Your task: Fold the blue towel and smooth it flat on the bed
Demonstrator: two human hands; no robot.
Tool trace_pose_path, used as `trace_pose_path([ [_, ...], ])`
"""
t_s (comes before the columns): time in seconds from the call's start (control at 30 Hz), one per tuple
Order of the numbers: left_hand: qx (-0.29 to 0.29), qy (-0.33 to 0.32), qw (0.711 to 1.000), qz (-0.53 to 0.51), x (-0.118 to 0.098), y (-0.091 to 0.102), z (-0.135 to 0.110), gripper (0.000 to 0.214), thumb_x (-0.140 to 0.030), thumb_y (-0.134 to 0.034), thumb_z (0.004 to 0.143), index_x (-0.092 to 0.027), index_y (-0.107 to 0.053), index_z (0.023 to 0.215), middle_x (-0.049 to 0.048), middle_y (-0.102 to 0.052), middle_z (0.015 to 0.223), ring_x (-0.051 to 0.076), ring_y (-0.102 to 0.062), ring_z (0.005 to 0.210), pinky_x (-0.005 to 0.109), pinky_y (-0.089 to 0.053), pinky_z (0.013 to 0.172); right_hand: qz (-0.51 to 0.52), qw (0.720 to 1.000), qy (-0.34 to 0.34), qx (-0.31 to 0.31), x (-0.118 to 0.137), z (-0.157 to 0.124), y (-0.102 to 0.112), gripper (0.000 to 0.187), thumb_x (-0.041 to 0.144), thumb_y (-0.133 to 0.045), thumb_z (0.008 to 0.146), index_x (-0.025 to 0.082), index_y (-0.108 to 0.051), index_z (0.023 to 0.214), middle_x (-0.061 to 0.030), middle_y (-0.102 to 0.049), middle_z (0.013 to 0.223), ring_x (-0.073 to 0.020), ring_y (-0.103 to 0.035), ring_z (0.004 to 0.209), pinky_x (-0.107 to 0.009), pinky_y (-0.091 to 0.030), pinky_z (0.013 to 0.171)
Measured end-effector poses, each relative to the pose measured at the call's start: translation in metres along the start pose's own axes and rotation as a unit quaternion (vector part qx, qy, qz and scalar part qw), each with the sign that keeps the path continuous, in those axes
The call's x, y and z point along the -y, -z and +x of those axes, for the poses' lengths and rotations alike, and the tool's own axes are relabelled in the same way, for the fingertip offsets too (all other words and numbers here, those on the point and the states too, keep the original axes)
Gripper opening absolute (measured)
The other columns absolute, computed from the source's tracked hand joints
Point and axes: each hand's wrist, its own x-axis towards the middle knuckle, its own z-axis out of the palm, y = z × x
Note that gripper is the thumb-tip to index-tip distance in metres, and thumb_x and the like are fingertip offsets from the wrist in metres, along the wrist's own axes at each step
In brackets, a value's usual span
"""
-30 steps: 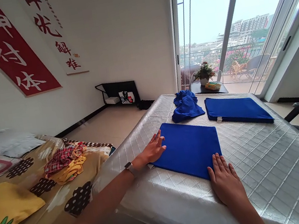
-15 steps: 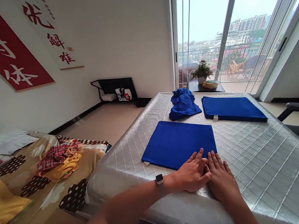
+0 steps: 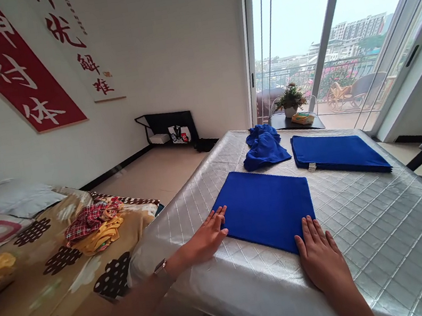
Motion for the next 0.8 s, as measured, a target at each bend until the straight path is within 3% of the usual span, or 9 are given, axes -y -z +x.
trace_pose_path([
  [0.2, -0.004, 0.007, 0.999, -0.036, 0.000, 0.008, 0.001, 0.062, -0.048, -0.024, 0.105, -0.024, -0.007, 0.160, 0.0093, -0.011, 0.167, 0.021, -0.008, 0.153, 0.050, -0.014, 0.125, 0.000, 1.000, -0.006, 0.030, 0.001, 0.000, 0.008, 0.072, 0.042, -0.010, 0.098, 0.005, -0.023, 0.158, -0.0068, -0.018, 0.166, -0.0195, -0.011, 0.153, -0.043, -0.015, 0.124],
  [0.33, -0.015, 0.023, 0.997, -0.074, -0.026, 0.012, 0.009, 0.063, -0.049, -0.022, 0.105, -0.018, -0.011, 0.159, 0.0141, -0.012, 0.166, 0.026, -0.012, 0.153, 0.051, -0.021, 0.122, -0.008, 0.999, 0.000, 0.034, 0.002, 0.000, 0.009, 0.071, 0.042, -0.011, 0.098, 0.005, -0.023, 0.158, -0.0076, -0.018, 0.166, -0.0201, -0.010, 0.153, -0.043, -0.014, 0.124],
  [0.4, -0.009, -0.027, 0.997, -0.066, -0.054, 0.000, 0.019, 0.064, -0.046, -0.028, 0.105, -0.014, -0.011, 0.158, 0.0184, -0.016, 0.165, 0.028, -0.017, 0.152, 0.051, -0.027, 0.120, -0.021, 0.999, 0.001, 0.032, 0.002, 0.000, 0.008, 0.071, 0.041, -0.011, 0.098, 0.005, -0.023, 0.158, -0.0077, -0.018, 0.166, -0.0204, -0.010, 0.153, -0.042, -0.015, 0.124],
  [0.47, -0.001, -0.117, 0.992, -0.036, -0.089, -0.023, 0.033, 0.064, -0.037, -0.035, 0.104, -0.010, -0.013, 0.157, 0.0228, -0.022, 0.162, 0.030, -0.019, 0.151, 0.051, -0.030, 0.118, -0.038, 0.999, 0.004, 0.026, 0.000, 0.000, 0.007, 0.069, 0.039, -0.012, 0.098, 0.004, -0.024, 0.157, -0.0083, -0.019, 0.166, -0.0216, -0.013, 0.153, -0.043, -0.017, 0.124],
  [0.57, -0.010, -0.226, 0.974, -0.013, -0.139, -0.062, 0.059, 0.058, -0.022, -0.030, 0.102, 0.003, -0.020, 0.153, 0.0276, -0.021, 0.161, 0.028, -0.010, 0.153, 0.046, -0.019, 0.123, -0.063, 0.997, 0.036, 0.011, -0.005, -0.001, 0.002, 0.065, 0.031, -0.018, 0.097, 0.005, -0.032, 0.155, -0.0099, -0.024, 0.164, -0.0234, -0.017, 0.152, -0.044, -0.020, 0.123],
  [0.67, 0.011, -0.195, 0.979, -0.051, -0.164, -0.084, 0.084, 0.062, -0.030, -0.026, 0.103, 0.006, -0.018, 0.153, 0.0274, -0.018, 0.162, 0.027, -0.009, 0.153, 0.045, -0.014, 0.125, -0.076, 0.995, 0.061, -0.015, -0.010, -0.003, -0.004, 0.063, 0.027, -0.024, 0.095, 0.006, -0.038, 0.153, -0.0108, -0.028, 0.163, -0.0241, -0.020, 0.151, -0.043, -0.022, 0.122],
  [0.8, 0.051, -0.144, 0.985, -0.081, -0.159, -0.081, 0.095, 0.066, -0.036, -0.023, 0.102, 0.005, -0.019, 0.153, 0.0261, -0.012, 0.163, 0.027, -0.005, 0.153, 0.047, -0.011, 0.125, -0.070, 0.996, 0.060, -0.022, -0.010, -0.002, -0.006, 0.062, 0.027, -0.024, 0.096, 0.008, -0.038, 0.153, -0.0100, -0.027, 0.163, -0.0248, -0.019, 0.152, -0.045, -0.023, 0.121],
])
